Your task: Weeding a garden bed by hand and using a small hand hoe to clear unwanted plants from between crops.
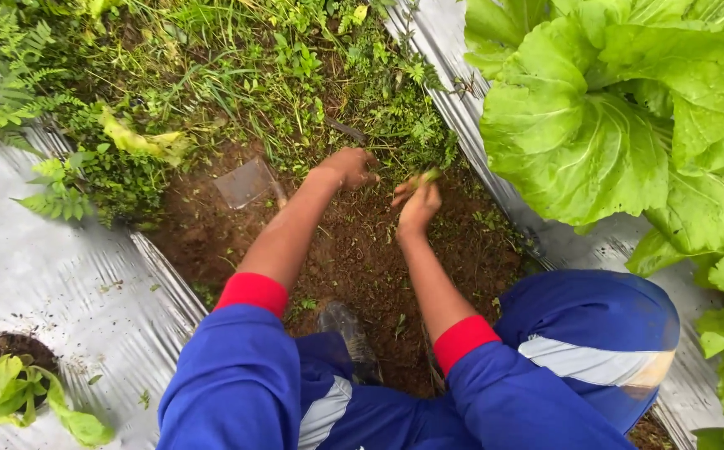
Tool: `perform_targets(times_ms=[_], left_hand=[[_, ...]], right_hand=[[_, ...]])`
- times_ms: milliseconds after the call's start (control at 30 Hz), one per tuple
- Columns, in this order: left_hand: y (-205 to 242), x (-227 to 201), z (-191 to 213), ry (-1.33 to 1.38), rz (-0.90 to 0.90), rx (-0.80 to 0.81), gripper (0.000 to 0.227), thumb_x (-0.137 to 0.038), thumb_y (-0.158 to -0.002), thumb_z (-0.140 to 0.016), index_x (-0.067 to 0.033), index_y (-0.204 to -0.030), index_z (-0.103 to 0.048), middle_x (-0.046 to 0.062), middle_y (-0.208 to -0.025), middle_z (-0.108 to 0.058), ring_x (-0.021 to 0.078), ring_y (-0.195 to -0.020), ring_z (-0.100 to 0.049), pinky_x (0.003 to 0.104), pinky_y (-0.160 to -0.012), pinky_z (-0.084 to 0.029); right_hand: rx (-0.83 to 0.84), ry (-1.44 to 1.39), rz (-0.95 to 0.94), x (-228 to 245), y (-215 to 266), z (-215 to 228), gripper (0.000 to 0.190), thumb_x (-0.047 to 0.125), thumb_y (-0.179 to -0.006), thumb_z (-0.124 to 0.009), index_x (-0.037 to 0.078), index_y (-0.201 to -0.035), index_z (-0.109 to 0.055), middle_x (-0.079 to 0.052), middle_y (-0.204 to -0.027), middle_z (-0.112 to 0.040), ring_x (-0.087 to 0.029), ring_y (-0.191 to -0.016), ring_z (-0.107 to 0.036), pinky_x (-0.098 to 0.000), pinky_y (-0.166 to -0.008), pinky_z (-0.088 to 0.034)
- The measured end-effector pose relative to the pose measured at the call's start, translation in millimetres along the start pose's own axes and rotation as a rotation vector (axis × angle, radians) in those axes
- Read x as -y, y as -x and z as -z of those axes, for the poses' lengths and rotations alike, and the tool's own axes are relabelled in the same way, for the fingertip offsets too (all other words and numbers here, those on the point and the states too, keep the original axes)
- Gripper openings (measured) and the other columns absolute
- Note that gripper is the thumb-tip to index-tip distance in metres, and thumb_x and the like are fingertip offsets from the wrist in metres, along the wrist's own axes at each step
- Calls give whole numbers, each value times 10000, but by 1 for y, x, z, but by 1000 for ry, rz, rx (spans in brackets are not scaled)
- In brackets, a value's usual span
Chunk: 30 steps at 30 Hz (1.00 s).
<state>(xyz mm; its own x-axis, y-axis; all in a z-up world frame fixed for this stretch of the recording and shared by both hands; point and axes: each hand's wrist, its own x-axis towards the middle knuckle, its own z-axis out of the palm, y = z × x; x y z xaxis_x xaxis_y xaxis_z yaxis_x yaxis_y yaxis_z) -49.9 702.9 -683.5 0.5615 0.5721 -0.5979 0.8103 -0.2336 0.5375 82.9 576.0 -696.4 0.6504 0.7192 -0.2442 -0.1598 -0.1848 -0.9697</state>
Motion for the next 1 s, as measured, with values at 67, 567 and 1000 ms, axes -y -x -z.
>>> perform_targets(times_ms=[67,567,1000], left_hand=[[-14,10,-10,1,5,-5,507,-474,-920,-723,-172,-1327,-703,108,-1148,-773,371,-1229,-660,529,-1059,-529],[-17,-5,-29,113,13,-16,489,-471,-983,-672,-122,-1324,-701,151,-1197,-752,377,-1258,-642,522,-1082,-508],[3,-23,-25,486,-14,-197,435,-549,-962,-661,-165,-1135,-769,213,-1012,-757,436,-1082,-697,522,-934,-552]], right_hand=[[-91,-124,-114,52,-15,-5,426,502,-1075,-427,147,-881,-561,-68,-647,-685,-162,-427,-603,-253,-432,-492],[24,132,-152,4,8,-2,277,249,-1115,-440,99,-930,-582,-103,-678,-714,-178,-458,-670,-283,-440,-561],[571,300,-198,16,-7,2,277,208,-1079,-467,7,-1210,-605,-149,-834,-705,-214,-632,-709,-359,-564,-609]])
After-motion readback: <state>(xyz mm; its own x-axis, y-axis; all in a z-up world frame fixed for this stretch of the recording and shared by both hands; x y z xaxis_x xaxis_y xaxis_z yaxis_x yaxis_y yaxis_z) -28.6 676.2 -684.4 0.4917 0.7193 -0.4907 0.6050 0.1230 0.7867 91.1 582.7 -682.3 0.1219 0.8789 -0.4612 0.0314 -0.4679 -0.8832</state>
